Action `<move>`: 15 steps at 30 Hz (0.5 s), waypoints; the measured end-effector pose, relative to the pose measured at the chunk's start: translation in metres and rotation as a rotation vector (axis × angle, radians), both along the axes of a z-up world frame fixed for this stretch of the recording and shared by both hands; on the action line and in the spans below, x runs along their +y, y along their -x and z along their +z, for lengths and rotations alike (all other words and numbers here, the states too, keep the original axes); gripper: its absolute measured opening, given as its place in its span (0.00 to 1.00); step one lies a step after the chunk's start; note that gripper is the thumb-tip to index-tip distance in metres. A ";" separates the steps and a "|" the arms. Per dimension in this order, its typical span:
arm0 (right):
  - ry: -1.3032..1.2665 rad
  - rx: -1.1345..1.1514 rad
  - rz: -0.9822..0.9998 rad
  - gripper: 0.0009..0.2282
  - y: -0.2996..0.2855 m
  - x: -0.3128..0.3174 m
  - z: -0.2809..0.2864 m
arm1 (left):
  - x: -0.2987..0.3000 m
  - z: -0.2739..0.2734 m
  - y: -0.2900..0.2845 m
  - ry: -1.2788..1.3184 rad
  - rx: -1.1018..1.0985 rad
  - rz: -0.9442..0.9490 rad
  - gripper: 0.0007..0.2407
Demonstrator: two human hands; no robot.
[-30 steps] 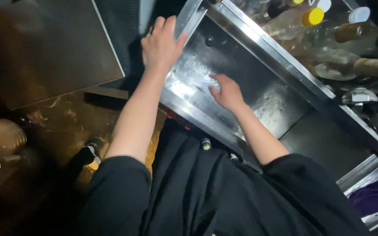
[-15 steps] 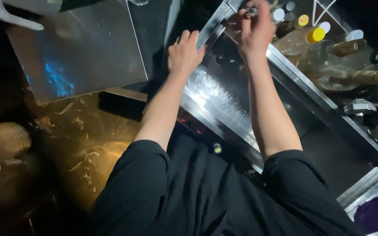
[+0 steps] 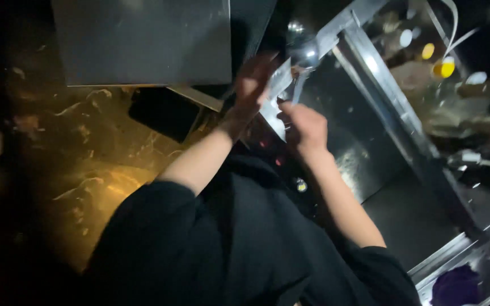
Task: The person wipes a stainless steel bar counter with a purple cloth, folds the cloth, and continues wiping different sections. They remove a metal tray, rearrange bottles and shakers, and place the tray back into the counter.
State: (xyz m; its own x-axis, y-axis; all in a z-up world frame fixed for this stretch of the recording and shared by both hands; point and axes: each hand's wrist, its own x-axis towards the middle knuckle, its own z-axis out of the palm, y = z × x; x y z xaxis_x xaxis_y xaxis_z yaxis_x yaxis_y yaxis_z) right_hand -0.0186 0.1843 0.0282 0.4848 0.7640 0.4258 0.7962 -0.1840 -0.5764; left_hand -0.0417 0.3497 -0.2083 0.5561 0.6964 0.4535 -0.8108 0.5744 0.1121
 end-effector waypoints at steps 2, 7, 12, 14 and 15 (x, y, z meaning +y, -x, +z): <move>-0.073 0.781 0.047 0.07 0.014 0.020 -0.023 | 0.006 0.104 0.081 -0.217 1.345 0.042 0.15; 0.028 -0.135 0.490 0.08 0.014 0.117 -0.046 | 0.049 0.070 0.206 -0.161 1.945 0.354 0.09; 0.102 -0.522 0.442 0.19 0.007 0.211 -0.096 | 0.053 0.035 0.258 -0.086 2.038 0.421 0.06; 0.153 -0.609 0.262 0.15 -0.002 0.251 -0.126 | 0.054 -0.007 0.266 -0.211 2.053 0.555 0.05; 0.149 -0.606 0.255 0.15 0.009 0.254 -0.111 | 0.056 -0.005 0.262 -0.220 2.053 0.557 0.05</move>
State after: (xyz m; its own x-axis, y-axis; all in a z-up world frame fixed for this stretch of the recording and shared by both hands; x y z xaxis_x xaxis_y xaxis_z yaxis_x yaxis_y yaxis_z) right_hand -0.0280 0.4383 -0.0827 -0.0105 0.8945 0.4469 0.9999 0.0101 0.0033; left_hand -0.3041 0.4060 -0.2136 0.0486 0.9542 -0.2952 0.4796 0.2370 0.8449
